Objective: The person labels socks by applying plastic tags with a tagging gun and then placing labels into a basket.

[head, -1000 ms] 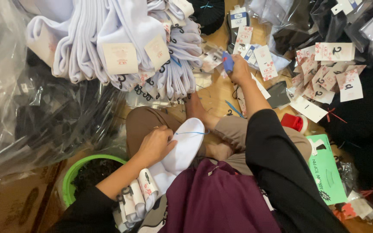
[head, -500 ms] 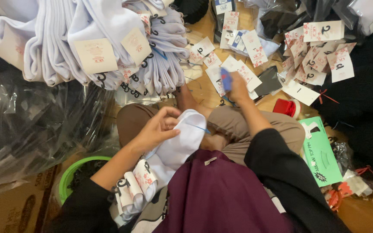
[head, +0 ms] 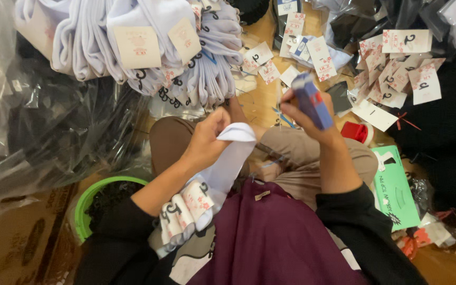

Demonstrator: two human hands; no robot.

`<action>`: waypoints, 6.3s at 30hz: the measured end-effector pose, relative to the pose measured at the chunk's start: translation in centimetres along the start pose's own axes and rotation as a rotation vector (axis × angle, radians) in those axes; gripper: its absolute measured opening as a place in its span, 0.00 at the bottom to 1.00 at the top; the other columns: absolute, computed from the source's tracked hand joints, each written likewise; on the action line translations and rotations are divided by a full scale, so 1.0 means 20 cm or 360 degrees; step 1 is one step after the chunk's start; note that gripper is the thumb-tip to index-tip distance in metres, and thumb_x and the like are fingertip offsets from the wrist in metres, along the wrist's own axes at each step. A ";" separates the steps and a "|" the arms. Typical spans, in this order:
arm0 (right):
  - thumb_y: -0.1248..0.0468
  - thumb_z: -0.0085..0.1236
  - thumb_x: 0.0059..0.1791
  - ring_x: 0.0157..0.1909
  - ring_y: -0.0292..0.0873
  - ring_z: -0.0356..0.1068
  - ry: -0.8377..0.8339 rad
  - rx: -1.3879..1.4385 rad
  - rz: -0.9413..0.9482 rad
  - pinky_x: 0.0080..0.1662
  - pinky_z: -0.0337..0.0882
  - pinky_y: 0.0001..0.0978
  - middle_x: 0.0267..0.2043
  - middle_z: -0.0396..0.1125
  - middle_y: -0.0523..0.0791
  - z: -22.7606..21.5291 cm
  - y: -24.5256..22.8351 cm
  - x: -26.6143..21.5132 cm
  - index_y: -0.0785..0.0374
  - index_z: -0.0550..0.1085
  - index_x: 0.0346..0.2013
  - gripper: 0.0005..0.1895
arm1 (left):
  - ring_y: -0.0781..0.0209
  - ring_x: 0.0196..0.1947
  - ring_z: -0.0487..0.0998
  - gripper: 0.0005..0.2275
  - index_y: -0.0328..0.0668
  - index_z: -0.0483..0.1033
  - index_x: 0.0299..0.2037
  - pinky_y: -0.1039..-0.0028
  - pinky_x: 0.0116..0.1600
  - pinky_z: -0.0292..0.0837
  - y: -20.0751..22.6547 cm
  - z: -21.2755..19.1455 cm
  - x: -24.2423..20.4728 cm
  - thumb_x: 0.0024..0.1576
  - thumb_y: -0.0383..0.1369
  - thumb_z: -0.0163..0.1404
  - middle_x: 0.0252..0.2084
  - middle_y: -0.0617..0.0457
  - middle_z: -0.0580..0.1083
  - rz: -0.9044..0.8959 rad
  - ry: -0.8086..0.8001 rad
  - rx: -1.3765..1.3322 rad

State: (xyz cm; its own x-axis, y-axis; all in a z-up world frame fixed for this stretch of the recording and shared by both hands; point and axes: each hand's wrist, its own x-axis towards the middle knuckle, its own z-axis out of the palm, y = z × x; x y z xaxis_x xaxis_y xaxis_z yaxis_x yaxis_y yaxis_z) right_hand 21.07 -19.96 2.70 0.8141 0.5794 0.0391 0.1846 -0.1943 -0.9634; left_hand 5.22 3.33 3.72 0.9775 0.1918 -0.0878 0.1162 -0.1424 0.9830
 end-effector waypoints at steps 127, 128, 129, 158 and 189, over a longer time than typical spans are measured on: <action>0.64 0.47 0.54 0.41 0.38 0.67 0.0428 -0.1845 -0.0869 0.50 0.64 0.31 0.31 0.62 0.38 0.48 1.58 0.96 0.51 0.67 0.37 0.03 | 0.46 0.34 0.73 0.10 0.45 0.71 0.26 0.60 0.39 0.70 -0.33 -0.20 -0.23 0.44 0.32 0.62 0.26 0.49 0.69 -0.0269 -0.0341 0.0863; 0.62 0.47 0.54 0.39 0.38 0.67 0.0426 -0.1828 -0.0832 0.47 0.64 0.32 0.30 0.61 0.37 0.46 1.56 0.96 0.50 0.65 0.35 0.03 | 0.48 0.33 0.74 0.10 0.47 0.70 0.27 0.62 0.39 0.71 -0.34 -0.20 -0.22 0.44 0.32 0.62 0.25 0.51 0.69 -0.0313 -0.0322 0.0752; 0.61 0.47 0.53 0.37 0.38 0.68 0.0424 -0.1810 -0.0794 0.45 0.65 0.32 0.29 0.61 0.37 0.43 1.54 0.96 0.50 0.64 0.34 0.04 | 0.50 0.32 0.75 0.11 0.49 0.70 0.28 0.64 0.38 0.71 -0.35 -0.20 -0.22 0.43 0.32 0.63 0.25 0.52 0.69 -0.0357 -0.0303 0.0641; 0.60 0.71 0.47 0.36 0.43 0.71 0.0388 -0.0505 -0.0101 0.41 0.69 0.30 0.31 0.72 0.42 -0.08 0.60 0.01 0.52 0.80 0.38 0.08 | 0.65 0.33 0.74 0.09 0.42 0.71 0.45 0.74 0.44 0.72 0.13 0.00 -0.23 0.57 0.24 0.56 0.29 0.49 0.77 -0.0080 0.0290 -0.0045; 0.57 0.69 0.48 0.30 0.36 0.66 -0.0313 0.0043 0.0015 0.37 0.67 0.30 0.25 0.69 0.44 0.41 -0.17 -0.52 0.60 0.74 0.31 0.12 | 0.77 0.22 0.67 0.04 0.45 0.79 0.31 0.84 0.29 0.66 -0.17 -0.05 -0.32 0.55 0.28 0.61 0.21 0.59 0.74 -0.0077 0.0587 -0.0015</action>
